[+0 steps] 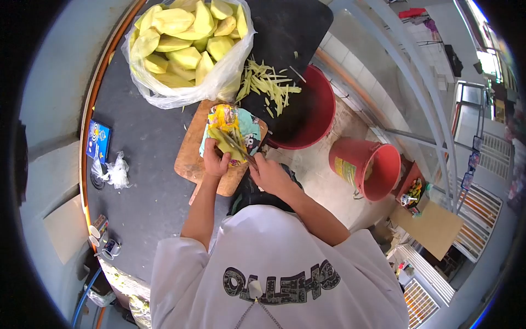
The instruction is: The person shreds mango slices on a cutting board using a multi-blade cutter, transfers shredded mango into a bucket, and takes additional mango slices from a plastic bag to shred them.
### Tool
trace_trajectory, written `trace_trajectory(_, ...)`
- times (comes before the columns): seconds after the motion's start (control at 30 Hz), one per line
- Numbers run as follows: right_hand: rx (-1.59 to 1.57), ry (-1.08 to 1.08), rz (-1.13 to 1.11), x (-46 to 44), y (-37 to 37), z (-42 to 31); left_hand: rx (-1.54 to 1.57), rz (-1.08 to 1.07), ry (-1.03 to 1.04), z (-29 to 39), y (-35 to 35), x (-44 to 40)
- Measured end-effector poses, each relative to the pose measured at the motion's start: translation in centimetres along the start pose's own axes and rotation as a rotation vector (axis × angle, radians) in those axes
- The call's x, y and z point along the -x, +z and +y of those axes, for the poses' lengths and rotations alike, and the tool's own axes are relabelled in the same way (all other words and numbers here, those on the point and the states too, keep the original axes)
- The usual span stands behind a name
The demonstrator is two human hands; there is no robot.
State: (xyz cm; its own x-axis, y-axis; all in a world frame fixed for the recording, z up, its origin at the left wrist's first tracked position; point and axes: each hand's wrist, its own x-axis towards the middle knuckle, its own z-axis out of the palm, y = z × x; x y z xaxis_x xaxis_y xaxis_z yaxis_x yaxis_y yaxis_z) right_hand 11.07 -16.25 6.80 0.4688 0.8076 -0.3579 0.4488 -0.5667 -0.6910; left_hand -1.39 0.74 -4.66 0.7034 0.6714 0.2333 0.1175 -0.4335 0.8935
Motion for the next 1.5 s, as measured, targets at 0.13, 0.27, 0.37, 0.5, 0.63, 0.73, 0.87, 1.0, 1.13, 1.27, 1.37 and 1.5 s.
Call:
trace_trajectory(0.13,0.06,-0.008,0.006,0.1,-1.8,-2.6,0.0,0.028,0.057,-1.7,0.6,0.1)
trace_trajectory(0.27,0.105,0.029,-0.045,0.5,-3.2,-4.7,-0.006,-0.031,-0.02,-1.4,0.5,0.0)
trace_trajectory(0.37,0.15,0.018,-0.065,0.5,-3.8,-5.0,-0.006,-0.022,-0.009,-0.8,0.6,-0.7)
trace_trajectory(0.5,0.171,0.032,-0.141,0.3,-4.4,-4.8,-0.008,-0.003,0.011,-1.0,0.7,-0.6)
trace_trajectory(0.63,0.175,0.062,-0.194,-0.5,-5.0,-5.2,-0.016,-0.026,-0.03,-1.1,0.6,-0.5)
trace_trajectory(0.73,0.172,0.107,-0.235,-0.9,-4.8,-5.1,-0.079,-0.08,-0.014,-1.6,0.4,-0.1)
trace_trajectory(0.87,0.163,0.089,-0.241,-1.6,-4.0,-3.9,-0.03,-0.056,-0.023,-1.7,0.6,0.0)
trace_trajectory(1.0,0.15,0.071,-0.242,-2.6,-3.5,-2.5,-0.074,-0.111,-0.041,-1.6,0.3,0.0)
trace_trajectory(1.13,0.088,0.008,-0.216,-5.0,0.1,0.9,-0.04,-0.077,-0.07,-1.9,0.6,0.4)
trace_trajectory(1.27,0.151,-0.014,-0.152,-3.2,-0.8,-0.5,-0.071,-0.111,-0.061,-2.0,0.2,0.4)
trace_trajectory(1.37,0.167,0.063,-0.261,-1.8,-4.1,-3.4,-0.021,-0.07,-0.09,-0.5,0.5,-1.2)
trace_trajectory(1.5,0.152,0.087,-0.31,-1.0,-5.9,-4.7,0.039,-0.012,-0.133,0.7,1.0,-1.9)
